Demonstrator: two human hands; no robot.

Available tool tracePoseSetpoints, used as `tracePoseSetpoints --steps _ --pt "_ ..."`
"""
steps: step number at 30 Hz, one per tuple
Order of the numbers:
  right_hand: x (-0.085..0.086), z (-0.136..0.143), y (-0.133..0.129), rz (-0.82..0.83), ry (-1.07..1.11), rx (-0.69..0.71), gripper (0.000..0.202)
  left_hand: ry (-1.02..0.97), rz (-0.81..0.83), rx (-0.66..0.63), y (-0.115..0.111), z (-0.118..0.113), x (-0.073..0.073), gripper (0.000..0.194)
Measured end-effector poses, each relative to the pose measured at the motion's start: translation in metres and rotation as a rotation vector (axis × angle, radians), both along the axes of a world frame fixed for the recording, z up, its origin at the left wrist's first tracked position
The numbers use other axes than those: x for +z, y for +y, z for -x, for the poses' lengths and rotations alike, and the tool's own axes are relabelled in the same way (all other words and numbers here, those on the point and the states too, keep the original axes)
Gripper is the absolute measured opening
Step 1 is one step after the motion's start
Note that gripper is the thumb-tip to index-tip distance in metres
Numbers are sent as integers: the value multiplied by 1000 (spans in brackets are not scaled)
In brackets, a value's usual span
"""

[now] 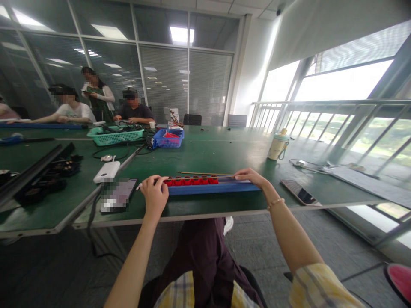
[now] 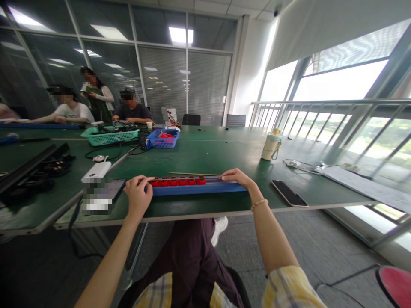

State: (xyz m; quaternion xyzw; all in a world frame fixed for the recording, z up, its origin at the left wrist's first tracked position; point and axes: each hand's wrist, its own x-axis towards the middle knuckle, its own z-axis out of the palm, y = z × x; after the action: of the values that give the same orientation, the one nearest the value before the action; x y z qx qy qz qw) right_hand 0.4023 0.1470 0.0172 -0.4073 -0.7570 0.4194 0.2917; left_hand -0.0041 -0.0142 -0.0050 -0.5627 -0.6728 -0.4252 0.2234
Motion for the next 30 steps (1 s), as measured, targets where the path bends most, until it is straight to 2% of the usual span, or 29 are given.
tracePoseSetpoints --steps 4,11,17,26,30 --pt "-1 0 3 -19 4 20 53 4 -7 -5 0 0 0 31" --pt "-9 -3 9 -118 60 -99 52 -4 -10 15 0 0 0 32" --pt "-13 -4 12 -152 103 -128 58 -20 -11 14 1 0 0 32" --pt "-31 -12 32 -141 312 -239 55 -16 -17 13 3 1 -1 29" --pt "-36 -13 35 -156 338 -289 55 -10 -28 11 3 1 -2 28"
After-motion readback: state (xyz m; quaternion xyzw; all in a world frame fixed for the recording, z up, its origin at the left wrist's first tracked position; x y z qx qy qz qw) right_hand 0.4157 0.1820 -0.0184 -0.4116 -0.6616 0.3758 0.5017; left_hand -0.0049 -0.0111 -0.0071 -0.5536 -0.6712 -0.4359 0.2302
